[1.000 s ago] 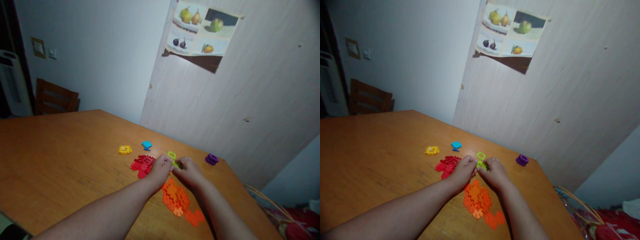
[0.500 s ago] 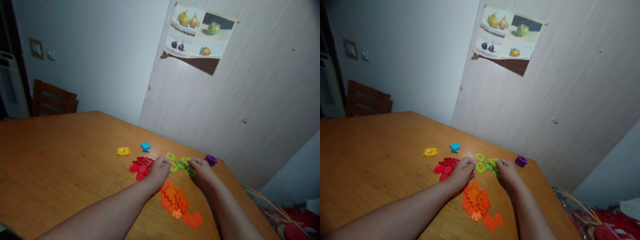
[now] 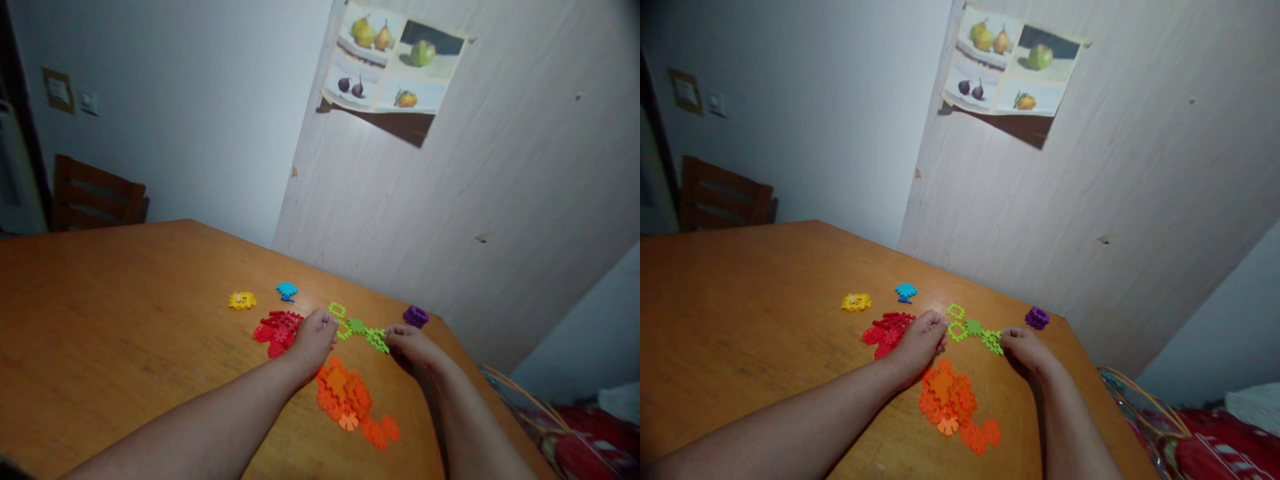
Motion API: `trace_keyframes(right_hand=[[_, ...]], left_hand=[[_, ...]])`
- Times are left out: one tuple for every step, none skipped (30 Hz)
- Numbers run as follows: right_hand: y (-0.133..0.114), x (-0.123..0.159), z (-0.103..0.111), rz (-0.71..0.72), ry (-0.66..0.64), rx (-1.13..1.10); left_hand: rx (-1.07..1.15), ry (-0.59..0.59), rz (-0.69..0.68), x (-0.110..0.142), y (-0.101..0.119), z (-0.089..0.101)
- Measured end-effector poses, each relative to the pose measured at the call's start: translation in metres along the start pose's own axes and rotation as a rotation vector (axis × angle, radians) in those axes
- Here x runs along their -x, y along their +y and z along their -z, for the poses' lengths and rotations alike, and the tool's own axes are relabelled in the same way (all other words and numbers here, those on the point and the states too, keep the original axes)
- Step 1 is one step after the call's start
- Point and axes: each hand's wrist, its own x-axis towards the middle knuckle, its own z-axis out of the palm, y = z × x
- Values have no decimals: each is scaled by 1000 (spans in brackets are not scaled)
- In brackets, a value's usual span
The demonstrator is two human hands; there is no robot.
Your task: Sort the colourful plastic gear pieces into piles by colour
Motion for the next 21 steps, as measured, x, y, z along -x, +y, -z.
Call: trace_keyframes(right_hand=[[1, -1, 1, 8, -2, 13], [2, -2, 1, 17, 3, 26], [3, -3, 1, 29, 24, 36], [5, -5, 0, 49, 70, 44], [6, -7, -1, 81, 134, 54], [6, -9, -4, 123, 208, 68], [6, -11, -7, 173, 278, 88], [5, -13, -10, 223, 325, 112], [3, -14, -15, 269, 342, 141], [0, -15, -19, 304, 332, 181], [-4, -16, -25, 330, 307, 236], [-8, -15, -30, 348, 289, 308], [-12, -14, -35, 356, 279, 398], [-16, -13, -41, 355, 278, 497], [-20, -11, -46, 347, 281, 590], [-23, -9, -51, 336, 281, 668], [-26, -8, -55, 327, 276, 723], [-28, -6, -59, 321, 264, 758], [-29, -5, -62, 322, 250, 776], [-30, -5, -64, 328, 238, 782], [-31, -5, -65, 336, 228, 779]], left_hand=[[-1, 0, 1, 0, 0, 0], [-5, -1, 3, 0, 0, 0], [-9, 0, 3, 0, 0, 0], [-12, 2, 2, 0, 1, 0], [-14, 3, 0, 1, 1, 0], [-15, 5, -2, 1, 2, 0], [-15, 7, -4, 1, 2, 0], [-16, 10, -6, 1, 2, 0], [-17, 11, -6, 1, 2, -1], [-17, 11, -5, 1, 2, -1], [-16, 12, -4, 1, 1, -1], [-14, 13, -3, 1, 1, -1], [-13, 13, -2, 1, 0, -1], [-12, 12, -2, 1, 0, -1], [-11, 11, -3, 1, 0, -2], [-10, 10, -6, 1, 0, -2], [-7, 8, -9, 1, 1, -2], [-5, 6, -13, 2, 1, -2], [-6, 3, -18, 2, 2, -2], [-9, 0, -23, 2, 2, -2], [-15, -1, -27, 2, 2, -2]])
